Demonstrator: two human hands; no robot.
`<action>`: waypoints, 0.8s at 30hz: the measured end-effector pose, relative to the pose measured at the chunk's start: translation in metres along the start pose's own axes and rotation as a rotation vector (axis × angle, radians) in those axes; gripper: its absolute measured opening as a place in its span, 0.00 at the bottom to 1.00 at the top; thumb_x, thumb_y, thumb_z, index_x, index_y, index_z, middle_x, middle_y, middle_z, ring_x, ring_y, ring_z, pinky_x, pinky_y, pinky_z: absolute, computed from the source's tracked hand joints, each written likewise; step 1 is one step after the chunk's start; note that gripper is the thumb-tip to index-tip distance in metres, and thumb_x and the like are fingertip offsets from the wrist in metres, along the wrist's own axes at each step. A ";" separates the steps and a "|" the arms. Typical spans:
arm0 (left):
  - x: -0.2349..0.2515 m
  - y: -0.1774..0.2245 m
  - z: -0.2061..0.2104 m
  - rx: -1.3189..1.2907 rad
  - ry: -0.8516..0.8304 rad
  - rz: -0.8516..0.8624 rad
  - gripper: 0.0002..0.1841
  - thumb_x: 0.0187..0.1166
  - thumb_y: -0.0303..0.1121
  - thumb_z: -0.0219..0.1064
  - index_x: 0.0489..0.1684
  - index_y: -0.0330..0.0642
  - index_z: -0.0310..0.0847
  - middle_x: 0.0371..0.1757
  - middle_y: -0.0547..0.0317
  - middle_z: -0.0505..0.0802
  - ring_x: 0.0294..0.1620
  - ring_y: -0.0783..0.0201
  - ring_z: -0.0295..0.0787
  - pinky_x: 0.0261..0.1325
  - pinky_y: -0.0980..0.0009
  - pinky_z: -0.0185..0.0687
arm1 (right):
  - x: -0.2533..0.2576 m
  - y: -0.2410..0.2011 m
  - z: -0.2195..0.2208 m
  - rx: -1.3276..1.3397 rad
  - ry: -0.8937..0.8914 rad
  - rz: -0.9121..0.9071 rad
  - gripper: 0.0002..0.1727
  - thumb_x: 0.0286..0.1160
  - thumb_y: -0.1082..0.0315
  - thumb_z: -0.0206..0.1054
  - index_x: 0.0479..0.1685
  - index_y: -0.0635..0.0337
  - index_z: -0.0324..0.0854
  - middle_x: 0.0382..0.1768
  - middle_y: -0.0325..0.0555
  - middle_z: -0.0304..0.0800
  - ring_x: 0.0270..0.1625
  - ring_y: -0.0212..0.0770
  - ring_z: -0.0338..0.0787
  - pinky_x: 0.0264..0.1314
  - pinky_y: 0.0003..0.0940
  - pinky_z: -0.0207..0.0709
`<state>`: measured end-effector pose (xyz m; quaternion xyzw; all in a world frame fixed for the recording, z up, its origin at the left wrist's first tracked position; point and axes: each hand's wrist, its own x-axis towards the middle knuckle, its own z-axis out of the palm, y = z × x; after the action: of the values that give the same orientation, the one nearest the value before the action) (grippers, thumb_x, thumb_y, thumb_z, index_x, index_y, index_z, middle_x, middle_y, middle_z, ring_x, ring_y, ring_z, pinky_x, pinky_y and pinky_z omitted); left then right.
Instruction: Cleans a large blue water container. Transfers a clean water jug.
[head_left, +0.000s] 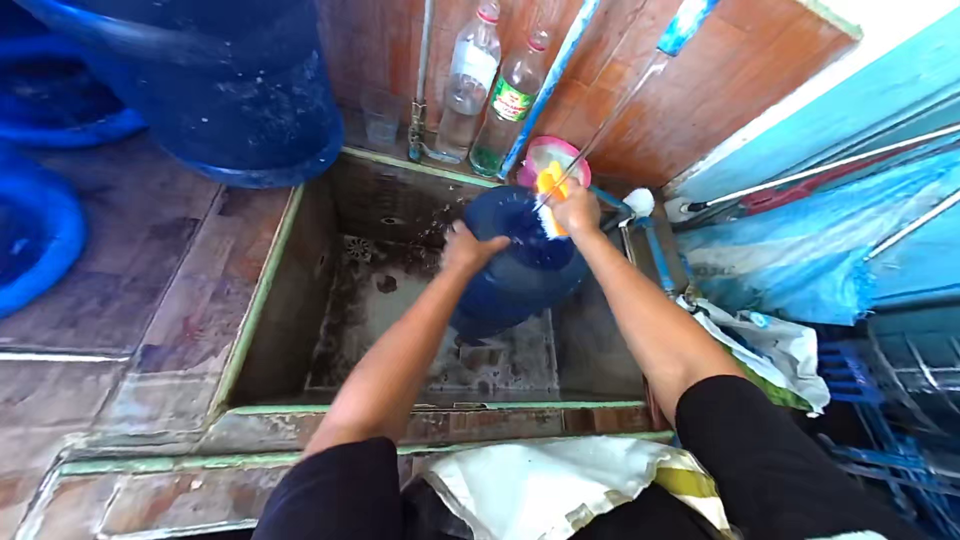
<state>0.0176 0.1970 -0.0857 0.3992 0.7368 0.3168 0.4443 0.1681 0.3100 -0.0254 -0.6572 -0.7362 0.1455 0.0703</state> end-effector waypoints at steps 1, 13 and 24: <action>-0.011 -0.001 0.007 -0.058 -0.012 -0.058 0.54 0.70 0.59 0.77 0.88 0.32 0.52 0.82 0.26 0.71 0.76 0.31 0.77 0.72 0.34 0.75 | -0.003 -0.012 0.003 -0.030 -0.011 -0.018 0.35 0.81 0.49 0.69 0.81 0.62 0.71 0.64 0.72 0.86 0.69 0.72 0.85 0.69 0.72 0.73; -0.005 -0.020 0.009 -0.070 -0.097 0.172 0.40 0.85 0.50 0.66 0.93 0.42 0.53 0.85 0.34 0.71 0.81 0.36 0.74 0.78 0.35 0.68 | -0.042 -0.024 0.010 -0.041 -0.087 -0.299 0.33 0.78 0.51 0.72 0.77 0.62 0.77 0.56 0.72 0.90 0.61 0.71 0.89 0.64 0.72 0.78; 0.028 -0.001 -0.021 -0.017 0.115 -0.040 0.36 0.93 0.54 0.48 0.87 0.29 0.57 0.82 0.22 0.70 0.80 0.29 0.71 0.78 0.34 0.68 | -0.113 0.000 0.008 0.012 -0.191 -0.202 0.33 0.80 0.47 0.71 0.78 0.58 0.75 0.51 0.67 0.92 0.56 0.69 0.92 0.58 0.71 0.81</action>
<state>-0.0101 0.2181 -0.0894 0.3617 0.7664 0.3364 0.4107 0.1799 0.1973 -0.0228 -0.5622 -0.8012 0.2042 0.0182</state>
